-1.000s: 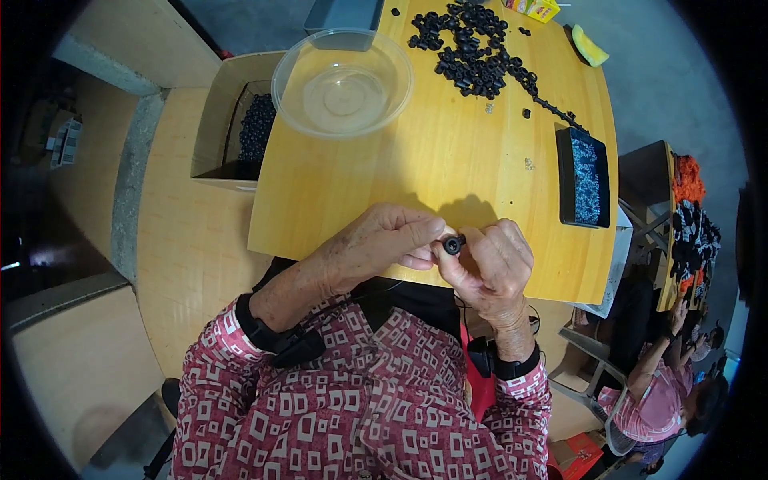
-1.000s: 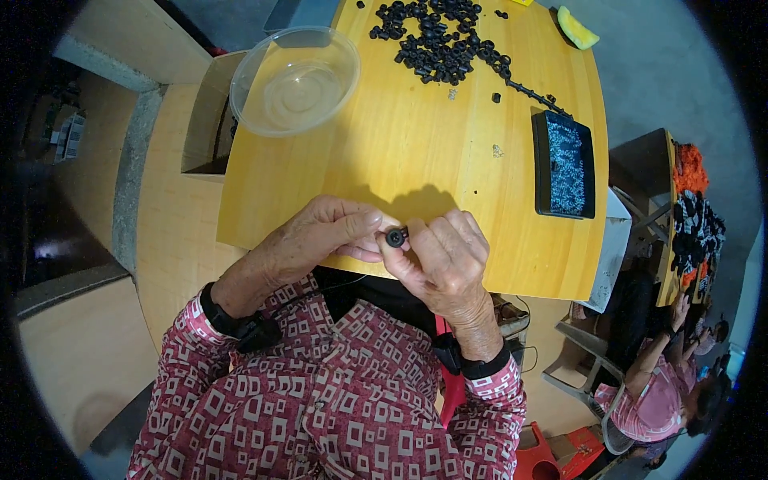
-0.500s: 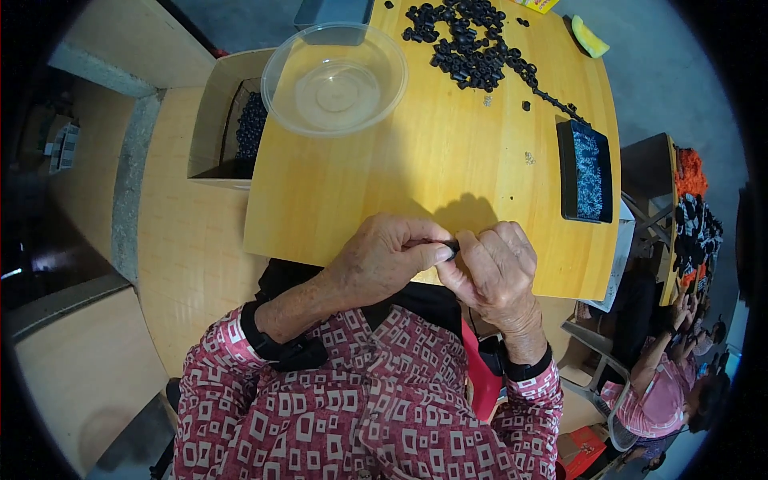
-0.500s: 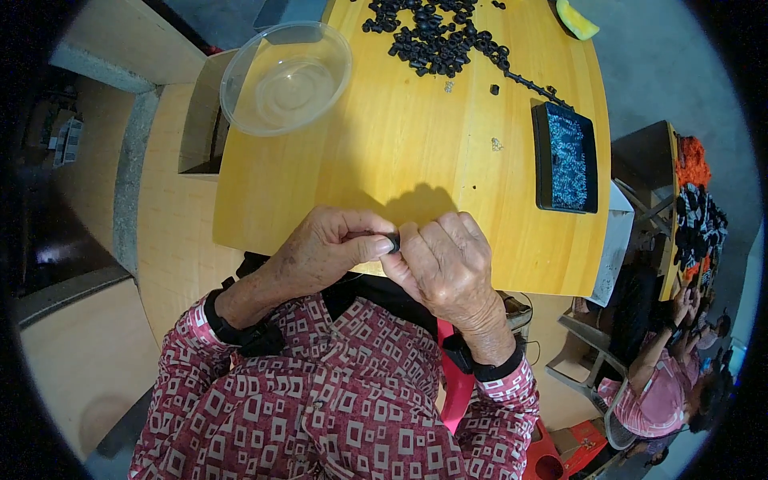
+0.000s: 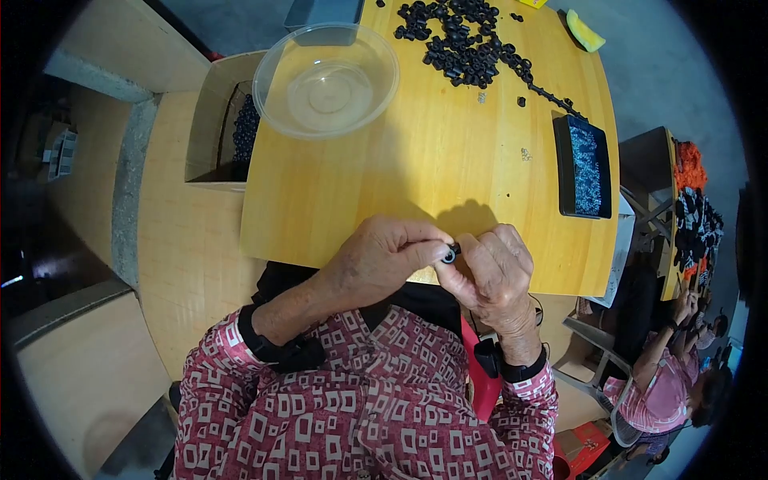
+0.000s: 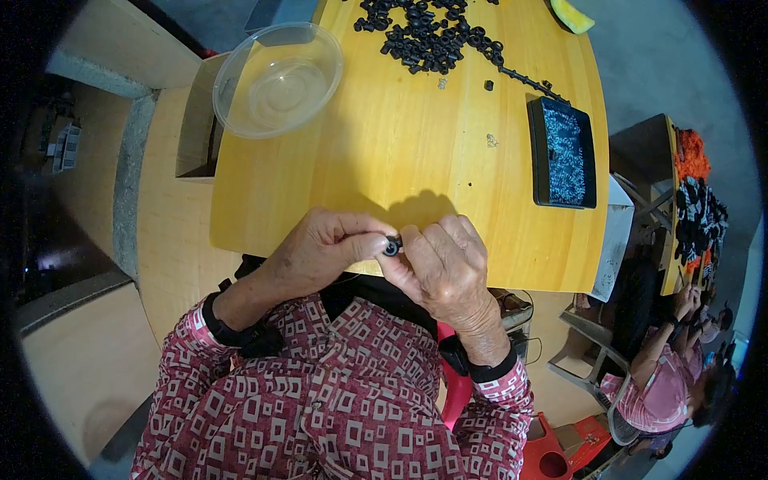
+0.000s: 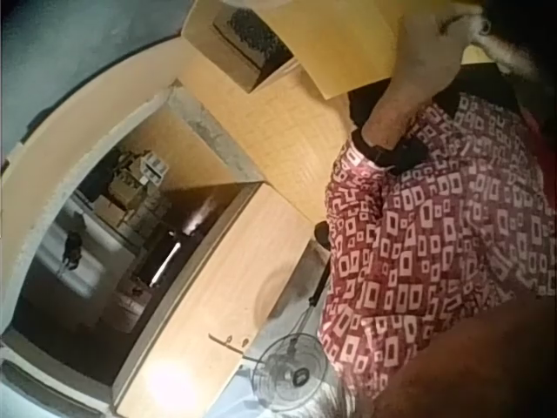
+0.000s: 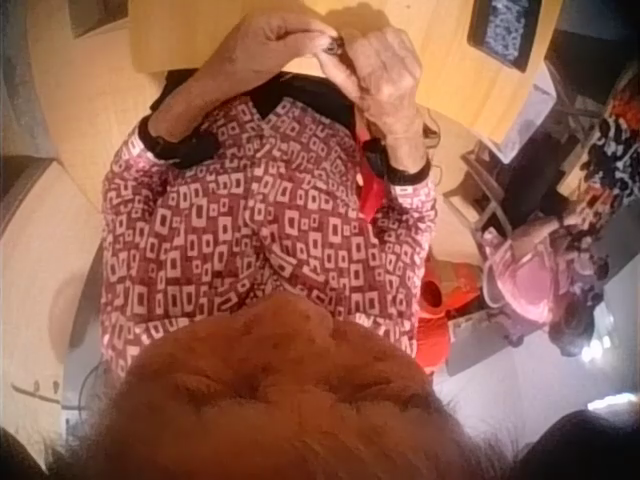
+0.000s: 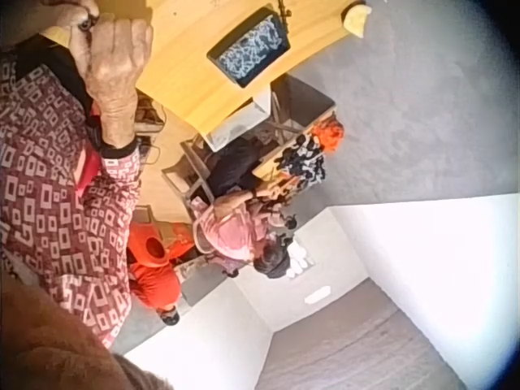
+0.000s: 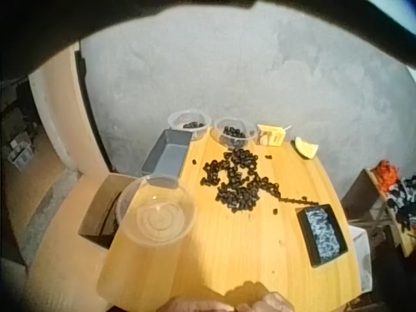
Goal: The person assembles small components by inserting metal pins into black plastic pieces by hand and tossing the assembled pieces into a box.
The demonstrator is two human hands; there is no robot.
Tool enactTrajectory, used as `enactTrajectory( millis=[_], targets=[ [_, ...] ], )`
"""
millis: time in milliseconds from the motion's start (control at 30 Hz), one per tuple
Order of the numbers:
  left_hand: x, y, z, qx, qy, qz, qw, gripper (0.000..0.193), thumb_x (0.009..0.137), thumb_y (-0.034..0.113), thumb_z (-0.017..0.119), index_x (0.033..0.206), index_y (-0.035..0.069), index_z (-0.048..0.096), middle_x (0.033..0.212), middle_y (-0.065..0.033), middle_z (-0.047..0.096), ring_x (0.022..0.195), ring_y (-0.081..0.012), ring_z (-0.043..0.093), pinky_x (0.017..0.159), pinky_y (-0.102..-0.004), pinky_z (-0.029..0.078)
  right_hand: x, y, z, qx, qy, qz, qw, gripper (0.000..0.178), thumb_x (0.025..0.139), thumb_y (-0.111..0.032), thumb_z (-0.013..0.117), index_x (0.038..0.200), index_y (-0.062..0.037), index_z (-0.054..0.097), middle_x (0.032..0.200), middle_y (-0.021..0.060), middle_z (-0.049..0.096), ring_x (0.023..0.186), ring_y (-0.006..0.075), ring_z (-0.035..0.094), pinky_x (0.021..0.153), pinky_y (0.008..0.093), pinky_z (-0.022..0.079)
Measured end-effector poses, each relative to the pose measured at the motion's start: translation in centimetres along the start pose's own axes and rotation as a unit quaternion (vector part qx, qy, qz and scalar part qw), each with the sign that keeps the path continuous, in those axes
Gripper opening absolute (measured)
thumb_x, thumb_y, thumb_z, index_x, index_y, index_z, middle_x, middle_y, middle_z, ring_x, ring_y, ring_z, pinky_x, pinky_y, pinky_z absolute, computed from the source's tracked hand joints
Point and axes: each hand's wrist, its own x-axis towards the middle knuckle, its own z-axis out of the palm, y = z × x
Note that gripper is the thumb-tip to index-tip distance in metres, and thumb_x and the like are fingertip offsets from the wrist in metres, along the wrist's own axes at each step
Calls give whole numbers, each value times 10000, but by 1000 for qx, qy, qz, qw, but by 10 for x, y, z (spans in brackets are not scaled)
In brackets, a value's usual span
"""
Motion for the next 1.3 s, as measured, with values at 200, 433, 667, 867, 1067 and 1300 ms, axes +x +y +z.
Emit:
enactTrajectory(
  millis=[200,433,667,867,1067,1300],
  targets=[
    [4,4,-10,-30,-43,-67,996,248,952,167,614,1048,-49,688,803,-25,667,753,-75,580,684,-273,484,-3,2,4,19,16,32,999,240,676,-91,824,823,-5,655,640,61,495,600,225,526,555,347,436],
    [-1,-2,2,-13,7,-15,1000,214,930,147,642,1033,-34,691,761,-11,640,727,-47,533,645,-245,460,1,0,1,-2,0,1,1000,268,701,-119,815,878,9,658,665,74,509,622,235,528,569,356,431],
    [-2,3,6,52,41,-23,998,205,928,144,645,1036,-26,684,764,-4,654,713,-31,535,629,-233,461,1,-1,-3,-27,-30,-6,999,300,734,-142,800,934,24,650,684,85,516,632,248,522,585,367,431],
    [-1,1,9,-80,56,0,995,215,954,145,641,1053,-39,691,881,-16,694,840,-52,595,747,-229,501,0,-8,8,90,47,93,990,314,727,-96,806,973,28,656,693,86,531,644,242,537,601,359,441],
    [0,3,4,-65,40,-20,997,231,961,148,638,1081,-42,692,938,-30,709,887,-71,618,785,-238,510,1,3,8,36,59,28,997,340,669,-92,843,938,22,668,683,74,528,635,234,545,594,357,452],
    [3,3,0,-63,35,-46,996,270,981,187,614,1095,-47,683,925,-46,704,870,-81,629,784,-239,516,2,10,6,53,49,24,997,325,643,-93,859,884,15,670,675,77,527,627,237,545,576,347,454]
  ],
)
